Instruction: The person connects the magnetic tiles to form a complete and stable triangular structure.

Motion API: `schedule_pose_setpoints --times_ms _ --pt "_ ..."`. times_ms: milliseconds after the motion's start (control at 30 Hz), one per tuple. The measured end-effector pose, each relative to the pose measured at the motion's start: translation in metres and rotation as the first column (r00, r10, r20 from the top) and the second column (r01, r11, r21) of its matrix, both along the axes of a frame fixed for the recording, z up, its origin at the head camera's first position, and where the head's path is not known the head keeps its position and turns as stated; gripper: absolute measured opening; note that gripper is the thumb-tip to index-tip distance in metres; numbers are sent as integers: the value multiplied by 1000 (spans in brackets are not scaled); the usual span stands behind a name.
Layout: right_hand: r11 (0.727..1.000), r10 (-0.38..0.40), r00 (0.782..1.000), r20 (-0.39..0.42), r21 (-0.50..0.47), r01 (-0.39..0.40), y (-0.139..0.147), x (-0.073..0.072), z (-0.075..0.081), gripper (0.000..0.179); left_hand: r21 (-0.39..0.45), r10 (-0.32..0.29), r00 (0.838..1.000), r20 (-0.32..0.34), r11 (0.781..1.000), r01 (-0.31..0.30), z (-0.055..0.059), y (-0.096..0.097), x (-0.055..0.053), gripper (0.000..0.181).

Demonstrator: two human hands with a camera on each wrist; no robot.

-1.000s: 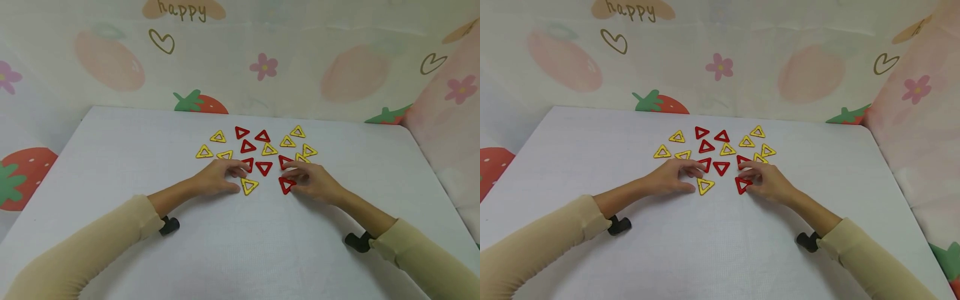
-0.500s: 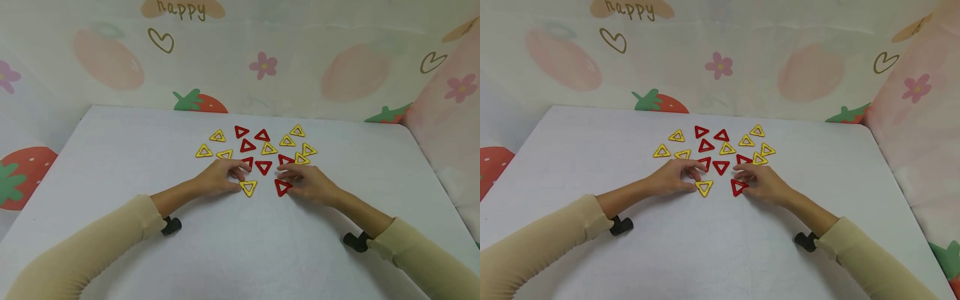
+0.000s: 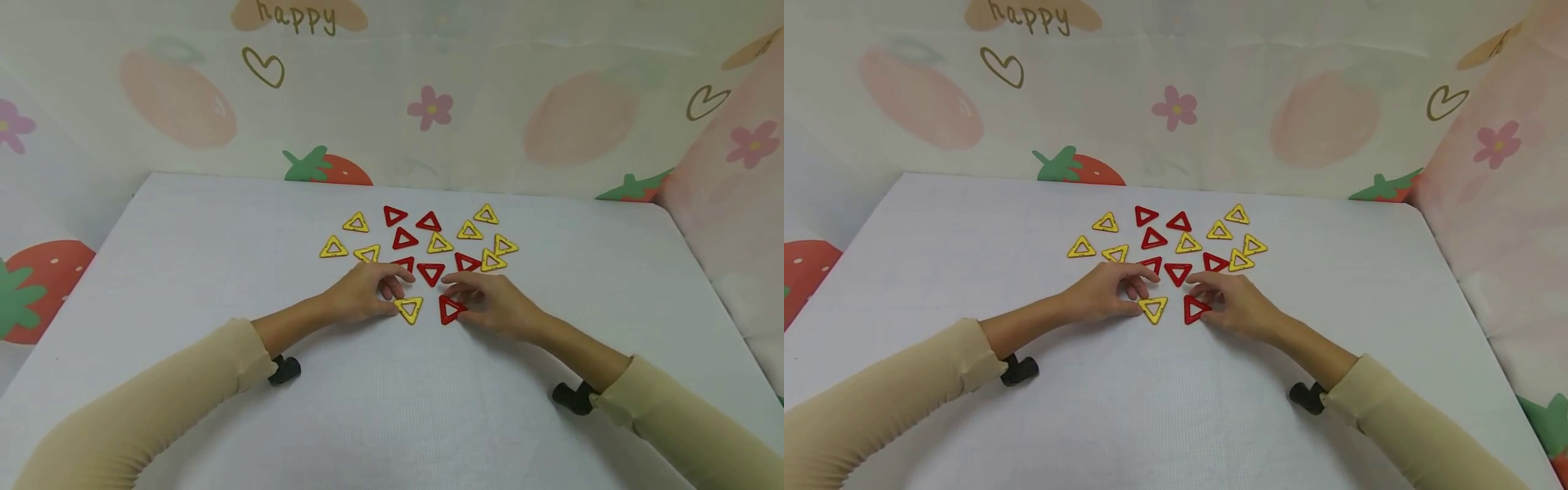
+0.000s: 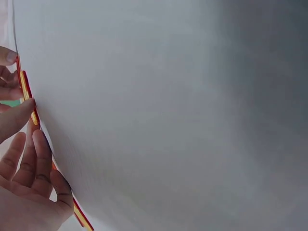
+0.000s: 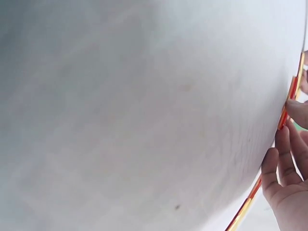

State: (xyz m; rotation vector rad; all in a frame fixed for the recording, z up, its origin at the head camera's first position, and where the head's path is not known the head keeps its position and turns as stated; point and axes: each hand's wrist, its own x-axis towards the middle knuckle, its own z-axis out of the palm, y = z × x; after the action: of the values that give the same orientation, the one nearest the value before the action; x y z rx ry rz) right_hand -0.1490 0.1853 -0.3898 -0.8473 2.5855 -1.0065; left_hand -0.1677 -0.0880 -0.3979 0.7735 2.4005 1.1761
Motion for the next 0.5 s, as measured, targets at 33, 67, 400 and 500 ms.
schedule_pose_setpoints --times_ms 33,67,400,500 --pt "1000 1 1000 -3 0 -1 -1 0 0 57 0 2 1000 1 1000 -2 0 0 0 46" --pt "1000 2 1000 -6 2 -2 -1 0 0 57 0 2 1000 2 1000 -2 0 1 0 46" --pt "1000 27 999 -27 9 -27 -9 2 0 56 7 9 1000 10 1000 -9 1 5 2 44" --pt "1000 29 999 -30 9 -29 -11 3 0 56 6 10 1000 7 1000 -10 1 5 2 44"
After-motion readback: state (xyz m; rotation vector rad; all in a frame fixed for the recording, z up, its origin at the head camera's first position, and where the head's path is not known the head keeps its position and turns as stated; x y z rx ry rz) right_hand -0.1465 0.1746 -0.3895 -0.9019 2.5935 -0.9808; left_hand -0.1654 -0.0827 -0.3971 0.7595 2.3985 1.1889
